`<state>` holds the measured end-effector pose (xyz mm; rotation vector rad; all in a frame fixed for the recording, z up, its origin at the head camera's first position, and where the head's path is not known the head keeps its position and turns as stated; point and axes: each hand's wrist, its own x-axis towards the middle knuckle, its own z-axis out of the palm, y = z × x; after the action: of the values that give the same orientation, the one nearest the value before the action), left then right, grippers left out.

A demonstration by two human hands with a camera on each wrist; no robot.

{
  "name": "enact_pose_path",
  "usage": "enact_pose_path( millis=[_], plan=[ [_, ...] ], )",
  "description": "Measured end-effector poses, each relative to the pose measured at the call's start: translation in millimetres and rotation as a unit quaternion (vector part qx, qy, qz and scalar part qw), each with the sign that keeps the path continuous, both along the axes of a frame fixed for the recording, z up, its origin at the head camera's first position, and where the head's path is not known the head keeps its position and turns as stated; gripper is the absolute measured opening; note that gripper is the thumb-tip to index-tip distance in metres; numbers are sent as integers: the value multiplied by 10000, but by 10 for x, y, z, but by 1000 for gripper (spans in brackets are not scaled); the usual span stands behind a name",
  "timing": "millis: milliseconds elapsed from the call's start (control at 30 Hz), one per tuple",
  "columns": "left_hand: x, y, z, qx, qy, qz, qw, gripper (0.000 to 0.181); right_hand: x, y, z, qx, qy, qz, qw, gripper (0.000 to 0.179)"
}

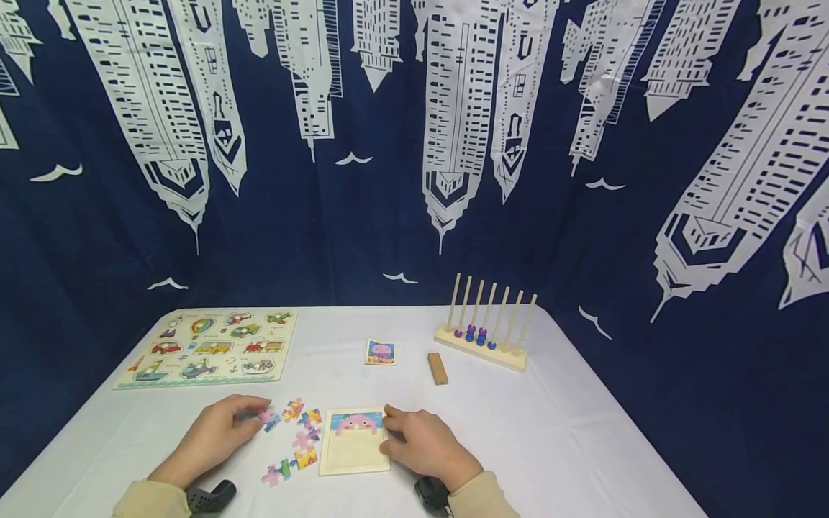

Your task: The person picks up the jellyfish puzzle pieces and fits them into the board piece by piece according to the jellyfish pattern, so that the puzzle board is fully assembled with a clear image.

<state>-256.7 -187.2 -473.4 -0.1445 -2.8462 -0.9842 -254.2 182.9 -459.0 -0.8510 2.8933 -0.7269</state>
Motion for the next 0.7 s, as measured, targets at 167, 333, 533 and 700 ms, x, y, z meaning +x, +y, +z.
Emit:
enact_pose_path(
  millis=[167, 333, 533, 700],
  plan=[
    [2, -13, 14, -95, 111, 12, 9999, 33, -9, 2, -10, 27, 8, 5, 10000, 44],
    [3, -27, 21, -82, 112, 39, 9999, 31, -10, 4, -13, 42, 39, 17, 10000, 44],
    [8, -29, 32, 57, 5, -4, 10000, 30, -8, 1, -5, 55, 43, 21, 10000, 43],
    [17, -24, 41, 231, -62, 40, 9997, 25, -7, 5, -3, 65, 27, 22, 10000, 44]
  ],
)
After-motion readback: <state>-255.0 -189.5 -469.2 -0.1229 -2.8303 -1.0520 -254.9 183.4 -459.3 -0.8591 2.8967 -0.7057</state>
